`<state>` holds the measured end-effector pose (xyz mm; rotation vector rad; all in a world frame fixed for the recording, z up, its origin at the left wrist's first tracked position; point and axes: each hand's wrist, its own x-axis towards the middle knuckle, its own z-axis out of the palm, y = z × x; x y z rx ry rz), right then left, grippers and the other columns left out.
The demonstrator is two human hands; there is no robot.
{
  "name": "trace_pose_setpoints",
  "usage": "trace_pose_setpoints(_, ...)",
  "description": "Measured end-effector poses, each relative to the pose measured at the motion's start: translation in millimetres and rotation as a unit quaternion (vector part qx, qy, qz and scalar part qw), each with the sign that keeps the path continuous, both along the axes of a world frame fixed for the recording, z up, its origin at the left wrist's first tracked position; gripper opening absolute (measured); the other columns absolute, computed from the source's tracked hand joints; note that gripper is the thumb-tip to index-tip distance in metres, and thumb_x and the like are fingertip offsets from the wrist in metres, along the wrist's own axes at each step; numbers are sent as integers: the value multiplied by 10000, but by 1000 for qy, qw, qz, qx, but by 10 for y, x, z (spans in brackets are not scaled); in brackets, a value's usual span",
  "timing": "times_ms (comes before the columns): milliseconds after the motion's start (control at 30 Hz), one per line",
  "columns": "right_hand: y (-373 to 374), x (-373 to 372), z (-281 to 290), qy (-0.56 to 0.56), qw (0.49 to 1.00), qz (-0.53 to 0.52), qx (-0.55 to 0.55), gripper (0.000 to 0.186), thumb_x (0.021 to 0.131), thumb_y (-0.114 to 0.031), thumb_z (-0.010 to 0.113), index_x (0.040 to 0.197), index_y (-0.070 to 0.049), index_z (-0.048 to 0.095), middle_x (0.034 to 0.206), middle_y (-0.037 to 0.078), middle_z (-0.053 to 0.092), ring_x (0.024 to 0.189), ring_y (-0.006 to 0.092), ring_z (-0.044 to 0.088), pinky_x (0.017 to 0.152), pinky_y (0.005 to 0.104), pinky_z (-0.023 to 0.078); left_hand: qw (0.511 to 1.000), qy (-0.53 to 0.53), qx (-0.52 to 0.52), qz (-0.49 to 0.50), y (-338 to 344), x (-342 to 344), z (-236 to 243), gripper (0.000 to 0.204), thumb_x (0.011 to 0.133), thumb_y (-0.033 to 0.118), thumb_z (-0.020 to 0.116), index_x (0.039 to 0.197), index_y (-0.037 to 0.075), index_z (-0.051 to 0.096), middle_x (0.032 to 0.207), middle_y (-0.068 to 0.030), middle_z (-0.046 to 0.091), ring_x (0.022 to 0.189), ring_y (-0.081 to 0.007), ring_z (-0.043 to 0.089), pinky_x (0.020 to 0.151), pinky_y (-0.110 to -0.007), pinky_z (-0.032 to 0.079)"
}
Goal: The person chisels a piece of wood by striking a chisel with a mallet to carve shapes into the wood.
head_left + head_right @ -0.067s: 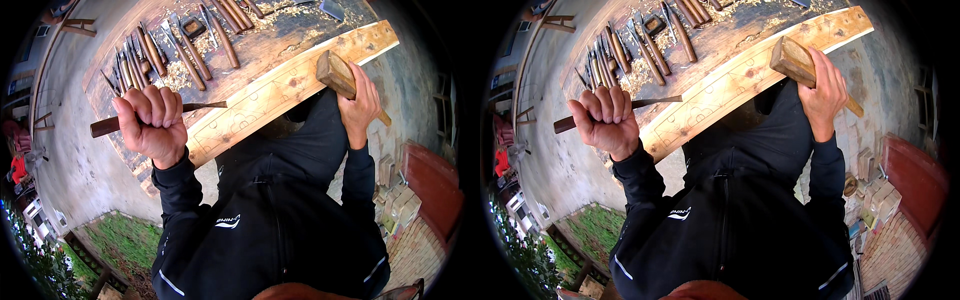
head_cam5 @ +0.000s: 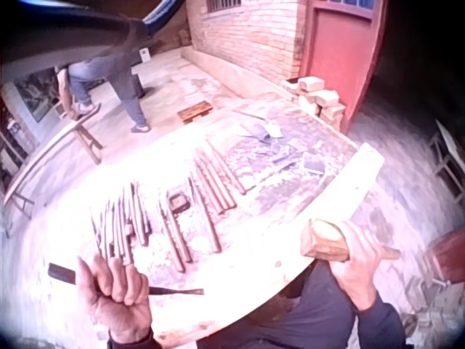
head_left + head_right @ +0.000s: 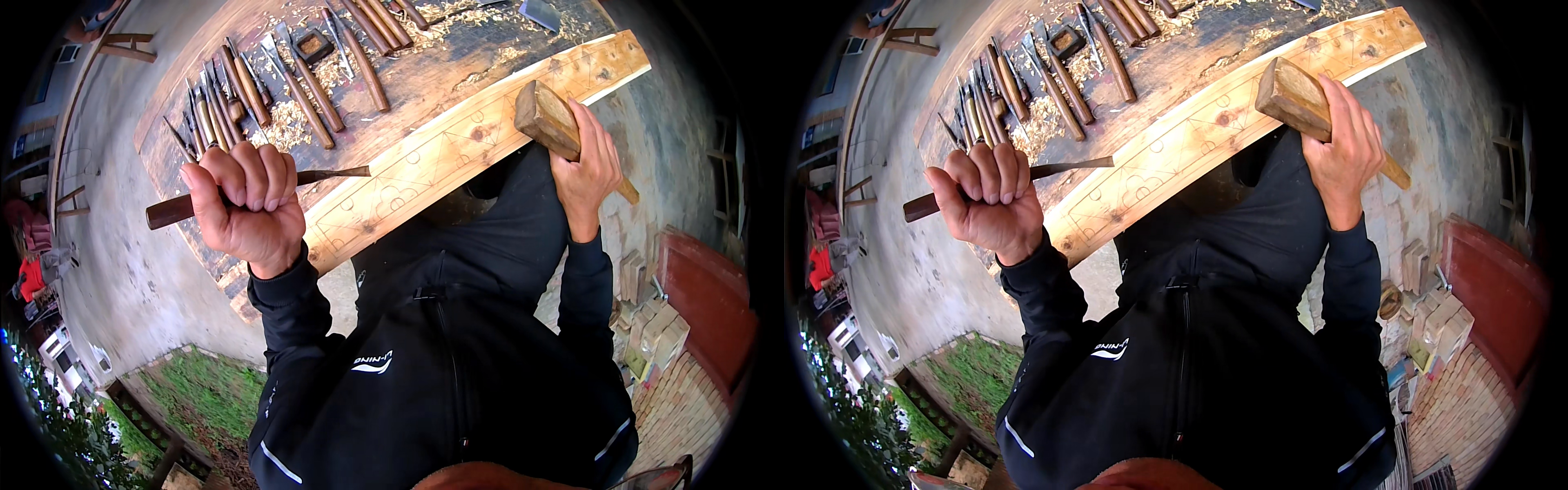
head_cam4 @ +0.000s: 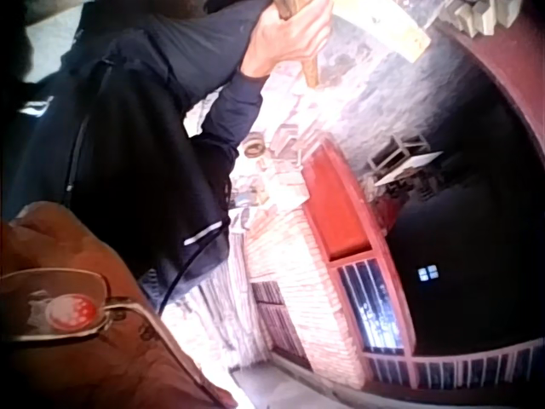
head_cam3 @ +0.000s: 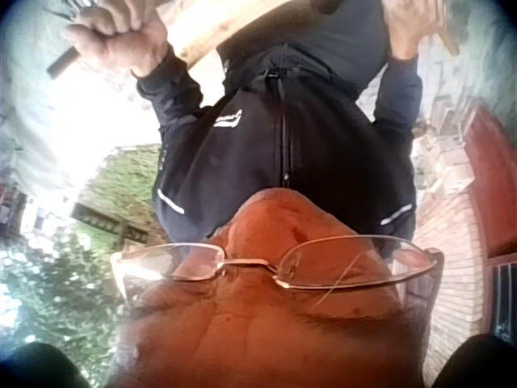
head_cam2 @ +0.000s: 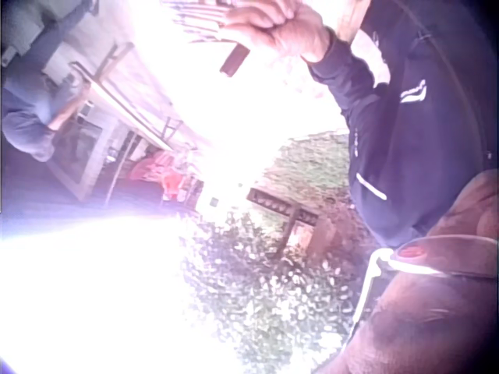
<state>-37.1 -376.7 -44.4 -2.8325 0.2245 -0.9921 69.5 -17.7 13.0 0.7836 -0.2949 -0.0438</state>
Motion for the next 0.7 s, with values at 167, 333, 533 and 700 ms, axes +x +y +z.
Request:
trace_pose_setpoints(167, 4, 12, 16, -10, 1000, 1, 2, 609, 670, 9, 788, 1255, -145, 717, 1190, 60, 747, 1057, 265, 715, 893, 347, 543, 1000, -25, -8, 3, 16, -32, 30, 537, 1126, 440, 386, 685, 135, 361, 555, 18, 322, 466, -106, 262, 441, -263, 228)
trace_pose_setpoints(333, -24, -1, 0, -21, 1000, 3, 8, 592, 669, -2, 789, 1238, -148, 723, 1177, 56, 750, 1034, 256, 717, 876, 342, 548, 998, -37, -1, 52, 50, -122, 173, 559, 1114, 482, 407, 663, 157, 350, 553, 23, 323, 449, -102, 279, 421, -252, 219)
trace_pose_setpoints(533, -47, -10, 21, -23, 1000, -9, 2, 574, 669, -31, 795, 1224, -162, 728, 1160, 46, 752, 1011, 248, 717, 861, 338, 548, 949, -152, 173, 215, 136, -372, 387, 511, 1111, 376, 450, 665, 157, 331, 547, 24, 267, 448, -89, 216, 414, -252, 176)
trace_pose_setpoints(700, -50, 1, 19, -26, 1000, -1, -1, 573, 670, -27, 783, 1225, -161, 726, 1165, 41, 750, 1002, 247, 715, 860, 338, 546, 798, -231, 398, 390, 163, -640, 447, 405, 1026, 130, 544, 671, 95, 353, 555, 4, 303, 480, -88, 260, 471, -273, 182)
